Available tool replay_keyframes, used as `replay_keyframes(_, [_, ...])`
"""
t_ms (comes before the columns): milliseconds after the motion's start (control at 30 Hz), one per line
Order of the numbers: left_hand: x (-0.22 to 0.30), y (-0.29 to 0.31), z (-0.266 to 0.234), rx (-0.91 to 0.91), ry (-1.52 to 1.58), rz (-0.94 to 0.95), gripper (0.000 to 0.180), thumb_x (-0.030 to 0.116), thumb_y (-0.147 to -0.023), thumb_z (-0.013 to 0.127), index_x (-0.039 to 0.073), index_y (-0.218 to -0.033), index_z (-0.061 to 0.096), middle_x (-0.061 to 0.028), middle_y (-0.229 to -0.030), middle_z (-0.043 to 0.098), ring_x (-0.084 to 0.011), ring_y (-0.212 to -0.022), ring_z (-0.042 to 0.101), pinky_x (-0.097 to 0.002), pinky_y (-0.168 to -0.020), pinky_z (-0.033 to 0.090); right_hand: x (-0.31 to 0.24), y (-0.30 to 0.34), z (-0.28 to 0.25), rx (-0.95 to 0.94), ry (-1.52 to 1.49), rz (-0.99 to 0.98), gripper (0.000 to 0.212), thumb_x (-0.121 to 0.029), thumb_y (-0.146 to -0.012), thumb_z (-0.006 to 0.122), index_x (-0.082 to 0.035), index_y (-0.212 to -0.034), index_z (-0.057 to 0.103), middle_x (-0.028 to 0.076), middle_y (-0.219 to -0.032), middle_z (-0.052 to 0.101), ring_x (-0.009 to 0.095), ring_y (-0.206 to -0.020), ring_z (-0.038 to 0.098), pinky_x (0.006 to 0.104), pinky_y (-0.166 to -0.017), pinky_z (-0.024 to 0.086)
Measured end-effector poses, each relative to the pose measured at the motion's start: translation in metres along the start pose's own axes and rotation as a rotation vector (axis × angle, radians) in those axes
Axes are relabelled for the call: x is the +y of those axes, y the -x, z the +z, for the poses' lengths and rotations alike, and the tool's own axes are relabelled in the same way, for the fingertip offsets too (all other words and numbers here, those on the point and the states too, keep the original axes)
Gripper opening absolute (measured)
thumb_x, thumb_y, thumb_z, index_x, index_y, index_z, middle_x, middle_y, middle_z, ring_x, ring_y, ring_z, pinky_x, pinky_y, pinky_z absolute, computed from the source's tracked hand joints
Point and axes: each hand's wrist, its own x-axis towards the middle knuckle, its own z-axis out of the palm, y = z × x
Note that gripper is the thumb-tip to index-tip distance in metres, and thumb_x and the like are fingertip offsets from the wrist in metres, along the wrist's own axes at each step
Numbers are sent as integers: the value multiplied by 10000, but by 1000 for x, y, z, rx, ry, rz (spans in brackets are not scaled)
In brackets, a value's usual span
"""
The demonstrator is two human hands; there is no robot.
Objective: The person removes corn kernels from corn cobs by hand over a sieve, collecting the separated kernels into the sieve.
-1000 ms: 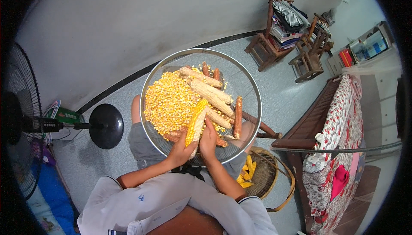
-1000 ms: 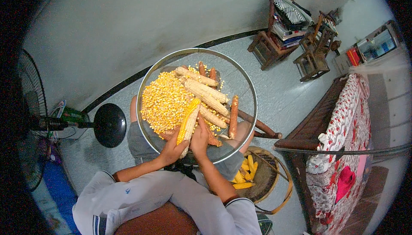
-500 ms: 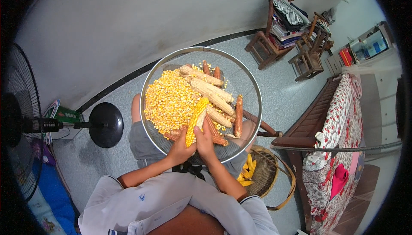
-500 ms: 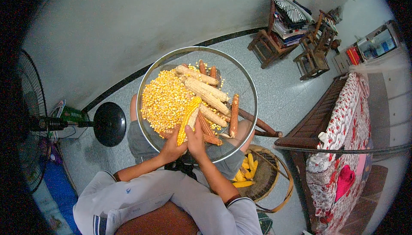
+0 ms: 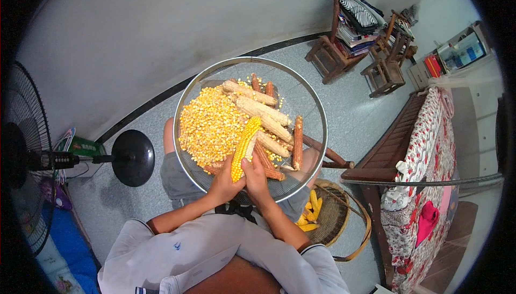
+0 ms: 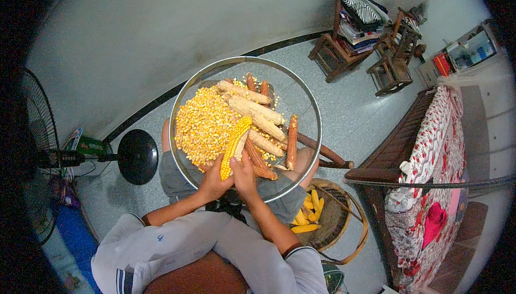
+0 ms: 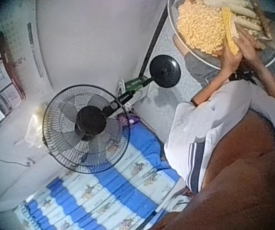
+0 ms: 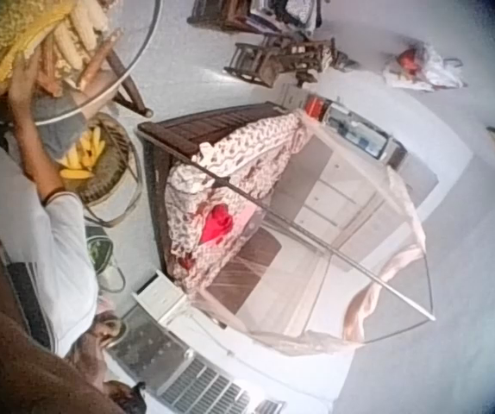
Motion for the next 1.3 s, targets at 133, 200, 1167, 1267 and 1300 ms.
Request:
replay_keyframes(133, [-12,2,4,49,-61,86,674,176,-827,641,-87,-1350,307,-271,-1170,554,-326,-1073,582,-375,-896,461,2,4,1,21,68,-27,397,-173,-996,422,21,-1339,372,79,-1169,543,137,-1017,529,276,-885,442])
replay_keyframes(200, [-9,1,3,3,113,14,667,194,-811,656,-59,-1337,335,-253,-1181,550,-316,-1066,587,-377,-890,462,6,4,-4,88,107,-29,386,-198,-1006,389,19,-1325,395,82,-1151,550,140,-1018,529,276,-903,429])
replay_keyframes(1167, [-9,-5,3,37,35,-10,805,183,-731,723,-86,-1361,299,-276,-1190,540,-333,-1105,564,-381,-911,454,-1,12,3,29,118,39,421,-161,-968,428,50,-1330,395,92,-1173,540,150,-1020,529,283,-915,422])
replay_keyframes(1267, [-17,-6,5,47,15,21,810,180,-727,725,-83,-1363,298,-276,-1182,546,-327,-1099,568,-378,-906,457,-1,12,3,20,127,44,425,-167,-970,431,50,-1333,393,92,-1177,538,150,-1029,526,285,-924,417])
replay_keyframes(1300, [-17,-6,5,54,11,44,811,180,-725,726,-82,-1363,299,-273,-1172,553,-323,-1088,574,-374,-901,460,1,12,1,12,111,45,425,-172,-972,433,50,-1333,393,93,-1182,537,153,-1037,525,286,-930,415])
